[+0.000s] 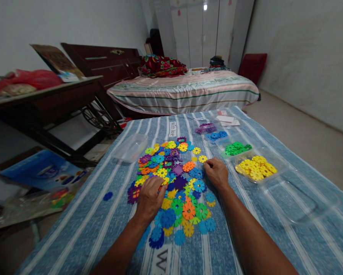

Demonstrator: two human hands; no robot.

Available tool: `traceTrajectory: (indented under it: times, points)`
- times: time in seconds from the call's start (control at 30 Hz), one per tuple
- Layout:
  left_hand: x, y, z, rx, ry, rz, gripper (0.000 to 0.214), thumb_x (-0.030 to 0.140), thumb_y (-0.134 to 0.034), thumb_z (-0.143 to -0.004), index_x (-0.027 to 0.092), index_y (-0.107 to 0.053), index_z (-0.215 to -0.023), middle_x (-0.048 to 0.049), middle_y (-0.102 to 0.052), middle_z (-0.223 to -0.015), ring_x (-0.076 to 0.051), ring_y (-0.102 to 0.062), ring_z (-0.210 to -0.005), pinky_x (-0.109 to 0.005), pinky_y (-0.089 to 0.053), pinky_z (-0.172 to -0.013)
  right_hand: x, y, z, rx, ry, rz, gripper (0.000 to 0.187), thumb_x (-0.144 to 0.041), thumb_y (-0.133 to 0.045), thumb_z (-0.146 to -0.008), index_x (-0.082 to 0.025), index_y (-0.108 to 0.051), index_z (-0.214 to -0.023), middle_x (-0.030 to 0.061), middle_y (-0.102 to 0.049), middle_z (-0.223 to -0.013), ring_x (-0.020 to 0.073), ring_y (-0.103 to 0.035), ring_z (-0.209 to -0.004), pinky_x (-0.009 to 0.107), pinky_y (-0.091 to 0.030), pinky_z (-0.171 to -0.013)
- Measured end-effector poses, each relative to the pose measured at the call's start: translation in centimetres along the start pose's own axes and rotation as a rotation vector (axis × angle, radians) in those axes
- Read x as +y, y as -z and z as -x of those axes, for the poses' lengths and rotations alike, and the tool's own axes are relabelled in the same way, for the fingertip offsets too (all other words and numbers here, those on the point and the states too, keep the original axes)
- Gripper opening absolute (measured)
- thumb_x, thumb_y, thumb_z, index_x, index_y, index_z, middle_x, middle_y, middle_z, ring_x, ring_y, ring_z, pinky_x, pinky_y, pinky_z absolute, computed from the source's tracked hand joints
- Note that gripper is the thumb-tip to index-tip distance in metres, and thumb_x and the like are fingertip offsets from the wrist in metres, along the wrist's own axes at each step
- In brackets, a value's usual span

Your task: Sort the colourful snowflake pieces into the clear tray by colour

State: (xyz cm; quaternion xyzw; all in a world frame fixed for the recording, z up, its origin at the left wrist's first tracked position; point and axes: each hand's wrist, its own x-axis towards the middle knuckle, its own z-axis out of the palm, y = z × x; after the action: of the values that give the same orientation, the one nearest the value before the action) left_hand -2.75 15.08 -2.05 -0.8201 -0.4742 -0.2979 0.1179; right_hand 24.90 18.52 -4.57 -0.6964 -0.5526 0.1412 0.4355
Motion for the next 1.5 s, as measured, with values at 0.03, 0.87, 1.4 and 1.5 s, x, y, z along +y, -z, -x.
traceTrajectory:
  times: [0.03, 0.87, 1.4, 1.5]
  points:
    - [0.02, 0.03, 0.0, -0.004, 0.004, 0.0, 0.009, 0.02, -0.053, -0.094, 0.021, -0.061, -0.089, -0.0065, -0.07, -0.093, -0.023, -0.064, -0.088, -0.04, -0.05, -0.081, 0.01, 0.0, 0.01, -0.001, 0.0, 0.0, 0.035, -0.043, -0.048, -0.079, -0.02, -0.073, -0.071, 0.006, -0.069, -0.078, 0.0231, -0.062, -0.078, 0.034, -0.04, -0.071]
    - [-0.05, 0.26, -0.06, -0.015, 0.011, 0.064, 0.009, 0.02, -0.055, -0.093, 0.021, -0.061, -0.087, -0.005, -0.07, -0.089, -0.022, -0.064, -0.086, -0.039, -0.05, -0.079, -0.27, 0.15, 0.07, -0.002, 0.006, 0.033, 0.036, -0.043, -0.047, -0.08, -0.021, -0.073, -0.07, 0.0058, -0.07, -0.079, 0.0222, -0.061, -0.078, 0.033, -0.039, -0.071]
    - [0.15, 0.27, 0.0, -0.056, 0.039, 0.095, 0.013, 0.026, -0.053, -0.095, 0.02, -0.063, -0.089, -0.006, -0.071, -0.09, -0.023, -0.064, -0.089, -0.041, -0.05, -0.084, -0.5, 0.3, 0.12, -0.005, 0.003, 0.04, 0.033, -0.041, -0.048, -0.08, -0.021, -0.073, -0.07, 0.0051, -0.07, -0.078, 0.0213, -0.06, -0.077, 0.032, -0.04, -0.069]
    - [0.14, 0.31, -0.01, -0.066, 0.043, 0.105, 0.013, 0.026, -0.054, -0.095, 0.02, -0.063, -0.09, -0.0061, -0.071, -0.091, -0.023, -0.064, -0.089, -0.041, -0.05, -0.085, -0.51, 0.26, 0.12, 0.001, 0.006, 0.038, 0.032, -0.04, -0.05, -0.08, -0.021, -0.073, -0.07, 0.0046, -0.07, -0.078, 0.0212, -0.06, -0.077, 0.032, -0.041, -0.07]
